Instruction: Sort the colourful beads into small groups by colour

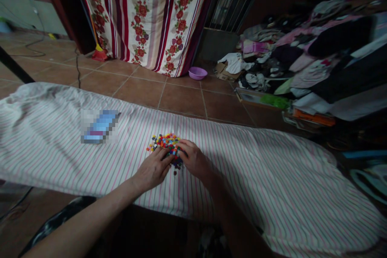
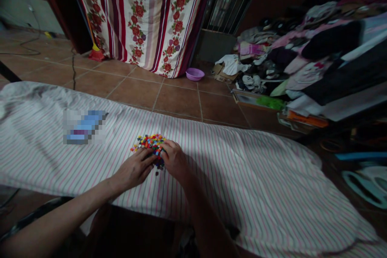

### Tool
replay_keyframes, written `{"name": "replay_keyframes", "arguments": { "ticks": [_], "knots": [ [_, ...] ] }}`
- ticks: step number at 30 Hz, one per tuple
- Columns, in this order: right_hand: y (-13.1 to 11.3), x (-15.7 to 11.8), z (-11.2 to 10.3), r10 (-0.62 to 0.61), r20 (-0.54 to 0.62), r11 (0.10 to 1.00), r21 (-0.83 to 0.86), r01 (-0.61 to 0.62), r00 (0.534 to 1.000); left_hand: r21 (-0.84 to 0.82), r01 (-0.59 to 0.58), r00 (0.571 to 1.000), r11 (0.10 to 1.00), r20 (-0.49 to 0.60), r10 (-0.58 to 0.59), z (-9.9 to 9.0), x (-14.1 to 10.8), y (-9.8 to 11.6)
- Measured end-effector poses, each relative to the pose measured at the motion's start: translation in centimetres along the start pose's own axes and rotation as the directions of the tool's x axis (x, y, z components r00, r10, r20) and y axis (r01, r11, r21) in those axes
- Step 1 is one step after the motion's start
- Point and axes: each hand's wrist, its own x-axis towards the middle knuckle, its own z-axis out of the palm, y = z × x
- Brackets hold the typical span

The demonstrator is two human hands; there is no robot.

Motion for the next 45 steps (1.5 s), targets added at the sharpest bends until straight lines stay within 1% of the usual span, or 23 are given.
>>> {"name": "replay_keyframes", "arguments": {
  "ticks": [6, 10, 13, 17, 19, 22, 26, 30, 32, 34, 36, 38, 40, 42, 45],
  "knots": [
    [0.9, 0.3, 0.4, -0.064, -0.083, 0.997, 0.027, 0.066, 0.995, 0.111, 0.031, 1.000, 0.993, -0.011, -0.030, 0.3, 1.7, 0.2],
    [1.2, 0.4, 0.2, -0.047, -0.114, 0.998, 0.046, 0.052, 0.992, 0.149, 0.096, 0.995, 0.984, -0.044, -0.091, -0.2, 3.0, 0.6],
    [1.3, 0.4, 0.0, -0.029, -0.104, 0.998, 0.053, 0.034, 0.994, 0.153, 0.141, 0.989, 0.978, -0.060, -0.133, -0.3, 4.0, 0.9],
    [1.8, 0.3, 0.0, 0.008, -0.082, 1.000, 0.028, -0.005, 0.997, 0.172, 0.098, 0.994, 0.980, -0.070, -0.087, 0.2, 4.7, 0.9],
    [2.1, 0.2, 0.1, 0.017, -0.080, 0.999, 0.032, -0.015, 0.997, 0.200, 0.097, 0.994, 0.975, -0.068, -0.085, 0.5, 4.8, 0.8],
    [2.1, 0.2, 0.1, 0.008, -0.069, 0.999, 0.054, -0.005, 0.998, 0.223, 0.137, 0.990, 0.965, -0.053, -0.128, 0.4, 4.8, 0.4],
    [1.9, 0.3, 0.2, -0.024, -0.069, 0.996, 0.085, 0.029, 0.997, 0.240, 0.179, 0.984, 0.954, -0.048, -0.173, -0.4, 4.6, -0.2],
    [1.6, 0.3, 0.1, -0.067, -0.086, 0.993, 0.090, 0.074, 0.994, 0.244, 0.182, 0.983, 0.953, -0.040, -0.178, -1.1, 4.0, -0.9],
    [1.4, 0.4, -0.2, -0.070, -0.094, 0.994, 0.081, 0.077, 0.993, 0.233, 0.187, 0.982, 0.954, -0.042, -0.182, -1.4, 3.6, -1.5],
    [1.3, 0.3, -0.6, -0.027, -0.099, 0.999, 0.038, 0.031, 0.995, 0.210, 0.187, 0.982, 0.960, -0.048, -0.181, -1.7, 3.1, -2.0],
    [1.4, 0.2, -1.1, 0.065, -0.109, 0.996, -0.055, -0.072, 0.992, 0.183, 0.170, 0.985, 0.968, -0.055, -0.163, -2.0, 2.4, -2.4],
    [1.5, 0.1, -1.5, 0.178, -0.122, 0.966, -0.167, -0.197, 0.977, 0.173, 0.153, 0.987, 0.973, -0.066, -0.144, -2.3, 1.6, -2.5],
    [1.5, 0.0, -1.7, 0.276, -0.107, 0.923, -0.247, -0.294, 0.955, 0.173, 0.157, 0.986, 0.972, -0.080, -0.145, -2.6, 0.8, -2.5],
    [1.3, 0.0, -1.6, 0.324, -0.051, 0.906, -0.271, -0.325, 0.945, 0.177, 0.193, 0.980, 0.965, -0.091, -0.179, -2.8, 0.1, -2.4],
    [0.9, 0.2, -1.1, 0.308, 0.027, 0.925, -0.240, -0.293, 0.951, 0.171, 0.264, 0.963, 0.949, -0.097, -0.251, -2.6, -0.7, -2.6]
  ]
}}
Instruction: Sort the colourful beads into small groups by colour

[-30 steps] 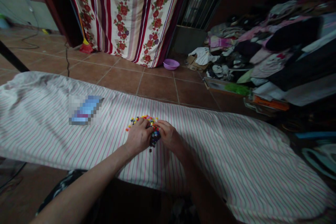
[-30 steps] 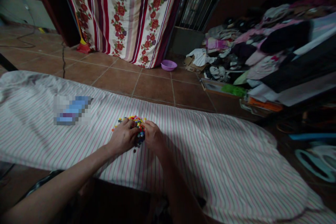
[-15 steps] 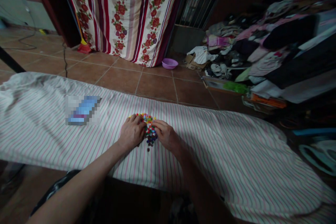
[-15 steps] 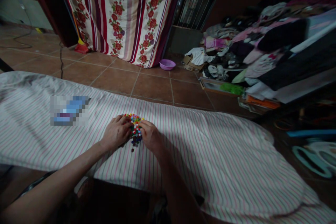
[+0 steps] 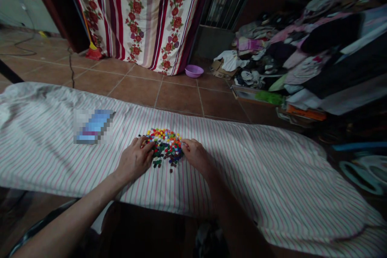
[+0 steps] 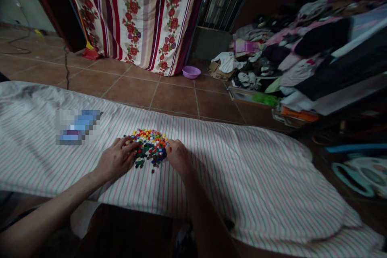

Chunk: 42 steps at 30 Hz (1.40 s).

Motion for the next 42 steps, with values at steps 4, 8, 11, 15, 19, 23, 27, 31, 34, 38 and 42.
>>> {"name": "replay_keyframes", "arguments": {
  "ticks": [4, 8, 11, 15, 19, 23, 27, 31, 34, 38, 42],
  "knots": [
    [-0.8, 0.4, 1.1, -0.078, -0.036, 0.990, 0.117, 0.082, 0.996, -0.034, 0.009, 1.000, 0.999, 0.000, -0.009, 0.0, -0.2, -0.2],
    [-1.3, 1.0, 1.9, -0.185, -0.140, 0.941, 0.261, 0.217, 0.973, -0.025, -0.008, 1.000, 1.000, -0.022, 0.008, -0.6, 0.0, 0.9],
    [-1.5, 1.2, 2.0, -0.220, -0.166, 0.888, 0.374, 0.268, 0.961, -0.038, -0.128, 0.991, 0.991, -0.041, 0.126, -0.5, -0.3, 2.6],
    [-1.2, 1.4, 1.0, -0.117, -0.247, 0.861, 0.458, 0.222, 0.962, -0.045, -0.364, 0.931, 0.930, -0.051, 0.362, 0.9, -1.2, 5.2],
    [-0.8, 1.4, -0.2, -0.038, -0.328, 0.889, 0.419, 0.182, 0.944, -0.014, -0.496, 0.868, 0.868, -0.021, 0.496, 2.8, -1.4, 7.1],
    [-0.8, 1.2, -0.6, -0.070, -0.345, 0.891, 0.400, 0.214, 0.936, 0.009, -0.471, 0.881, 0.882, 0.046, 0.471, 4.2, -0.7, 7.9],
    [-0.5, 1.0, -0.5, -0.095, -0.360, 0.906, 0.355, 0.231, 0.928, 0.027, -0.407, 0.913, 0.913, 0.052, 0.406, 4.8, 0.5, 8.0],
    [0.2, 1.0, -0.4, -0.121, -0.378, 0.922, 0.300, 0.245, 0.918, 0.073, -0.287, 0.958, 0.955, 0.017, 0.287, 4.8, 1.8, 7.2],
    [0.6, 1.0, -0.3, -0.130, -0.375, 0.919, 0.302, 0.254, 0.918, 0.098, -0.216, 0.976, 0.972, -0.006, 0.217, 4.6, 2.4, 6.5],
    [0.7, 1.0, -0.3, -0.130, -0.388, 0.924, 0.286, 0.253, 0.913, 0.120, -0.182, 0.982, 0.976, -0.027, 0.186, 4.2, 2.7, 5.7],
    [1.0, 1.2, 0.4, -0.126, -0.397, 0.935, 0.258, 0.242, 0.909, 0.108, -0.137, 0.987, 0.985, -0.066, 0.145, 3.6, 2.9, 4.6]
  ]
}}
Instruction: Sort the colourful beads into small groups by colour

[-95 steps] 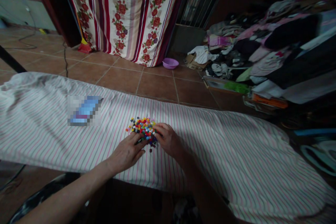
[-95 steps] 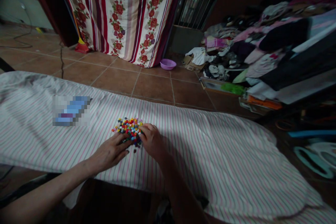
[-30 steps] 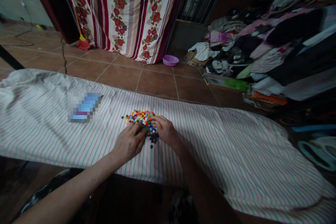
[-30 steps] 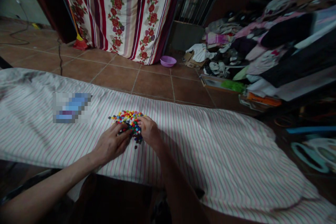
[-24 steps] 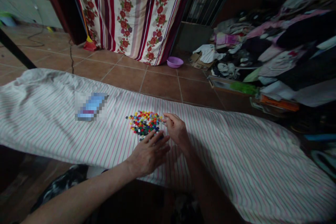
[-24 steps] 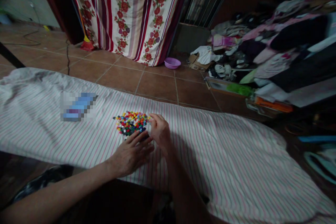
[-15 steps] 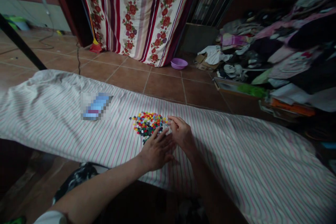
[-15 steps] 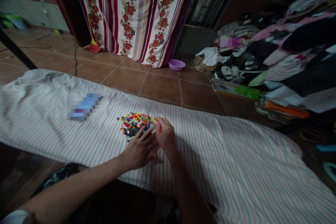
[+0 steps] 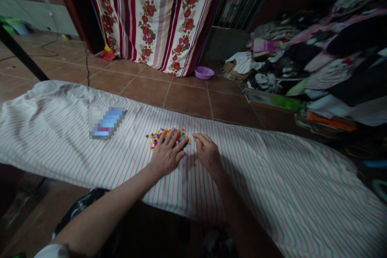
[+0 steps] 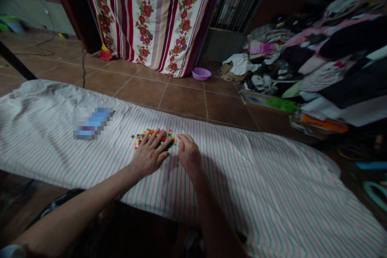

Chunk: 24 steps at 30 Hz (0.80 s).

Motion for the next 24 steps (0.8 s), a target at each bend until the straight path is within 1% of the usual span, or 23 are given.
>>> {"name": "replay_keyframes", "arguments": {
  "ticks": [4, 7, 10, 13, 16, 18, 21, 24],
  "knots": [
    [1.5, -0.3, 1.5, 0.025, 0.013, 0.998, -0.051, -0.024, 1.000, 0.040, 0.114, 0.993, 0.993, 0.035, -0.116, -0.5, -0.3, -2.3],
    [2.5, -0.4, 2.5, 0.057, 0.044, 0.995, -0.088, -0.053, 0.997, 0.088, 0.226, 0.971, 0.970, 0.058, -0.231, -0.5, -1.1, -4.2],
    [2.5, -0.4, 3.0, 0.066, 0.082, 0.993, -0.108, -0.057, 0.994, 0.114, 0.265, 0.958, 0.957, 0.085, -0.276, -0.2, -2.2, -5.7],
    [1.7, -0.3, 3.4, 0.028, 0.097, 0.993, -0.116, -0.017, 0.995, 0.097, 0.254, 0.960, 0.962, 0.092, -0.263, 0.3, -3.1, -6.3],
    [0.5, -0.2, 3.7, 0.006, 0.129, 0.994, -0.107, 0.008, 0.992, 0.044, 0.212, 0.973, 0.976, 0.084, -0.215, 0.8, -3.3, -6.5],
    [-0.3, -0.2, 3.9, -0.012, 0.170, 0.997, -0.077, 0.025, 0.985, -0.001, 0.170, 0.982, 0.985, 0.080, -0.169, 1.1, -3.1, -6.6],
    [-1.5, -0.2, 3.9, -0.081, 0.220, 0.996, -0.014, 0.086, 0.972, -0.063, 0.089, 0.993, 0.994, 0.078, -0.084, 1.3, -2.7, -6.9],
    [-2.4, -0.2, 3.7, -0.151, 0.232, 0.989, 0.034, 0.147, 0.961, -0.109, 0.030, 0.998, 0.994, 0.063, -0.023, 1.5, -2.0, -7.2]
  ]
}}
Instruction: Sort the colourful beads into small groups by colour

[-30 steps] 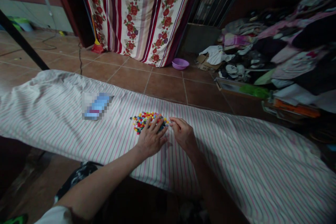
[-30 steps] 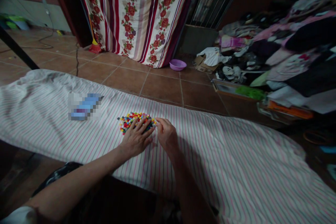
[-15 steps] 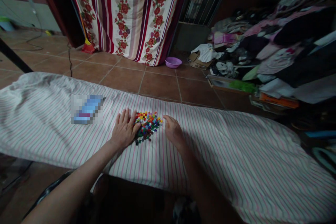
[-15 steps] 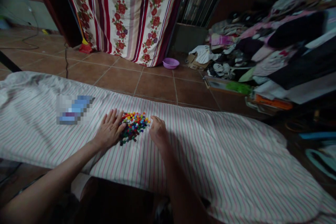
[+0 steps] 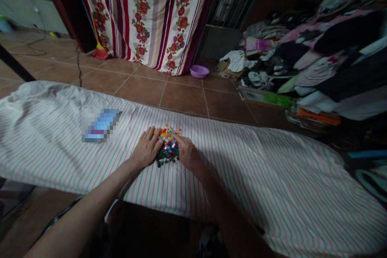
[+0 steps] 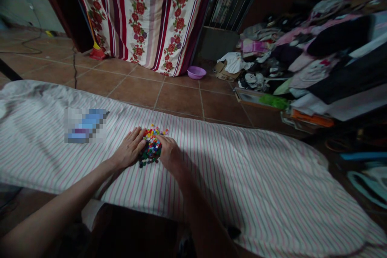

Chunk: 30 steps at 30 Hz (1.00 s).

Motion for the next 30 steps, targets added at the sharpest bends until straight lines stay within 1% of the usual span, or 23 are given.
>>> {"name": "replay_keyframes", "arguments": {
  "ticks": [3, 6, 10, 12, 15, 19, 21, 24, 27, 30],
  "knots": [
    [-0.2, 0.2, -0.1, -0.041, -0.022, 0.999, 0.024, 0.041, 0.999, -0.018, -0.042, 0.998, 0.999, -0.049, 0.041, 0.4, 0.9, -0.2],
    [0.7, 0.3, 0.2, -0.006, -0.077, 1.000, 0.016, 0.008, 0.997, -0.035, -0.047, 0.996, 0.998, -0.072, 0.045, 0.8, 1.8, -0.2],
    [3.0, 0.4, 0.9, 0.127, -0.176, 0.990, -0.036, -0.135, 0.976, -0.098, 0.065, 0.997, 0.993, -0.034, -0.068, 0.8, 3.1, 0.2],
    [4.0, 0.4, 1.1, 0.151, -0.198, 0.984, -0.059, -0.165, 0.969, -0.131, 0.118, 0.993, 0.984, -0.006, -0.120, 0.6, 3.6, 0.5],
    [4.4, 0.3, 1.2, 0.137, -0.169, 0.985, -0.077, -0.152, 0.976, -0.154, 0.138, 0.990, 0.978, 0.031, -0.135, 0.4, 4.1, 0.9],
    [3.1, 0.4, 1.2, 0.133, -0.067, 0.988, -0.072, -0.138, 0.989, -0.190, 0.173, 0.984, 0.966, 0.074, -0.162, 0.4, 4.3, 1.1],
    [2.4, 0.5, 1.3, 0.114, -0.025, 0.993, -0.030, -0.115, 0.993, -0.223, 0.193, 0.979, 0.956, 0.104, -0.174, 0.3, 4.4, 1.2],
    [1.6, 0.7, 1.3, 0.059, 0.010, 0.995, 0.084, -0.060, 0.998, -0.295, 0.212, 0.975, 0.932, 0.131, -0.180, -0.2, 4.5, 1.4],
    [1.2, 0.8, 0.9, 0.027, 0.013, 0.985, 0.169, -0.029, 1.000, -0.370, 0.223, 0.974, 0.902, 0.125, -0.190, -1.1, 4.7, 1.8],
    [0.8, 0.9, 0.4, 0.016, 0.005, 0.980, 0.198, -0.017, 1.000, -0.420, 0.212, 0.977, 0.882, 0.103, -0.186, -2.1, 4.7, 2.1]
  ]
}}
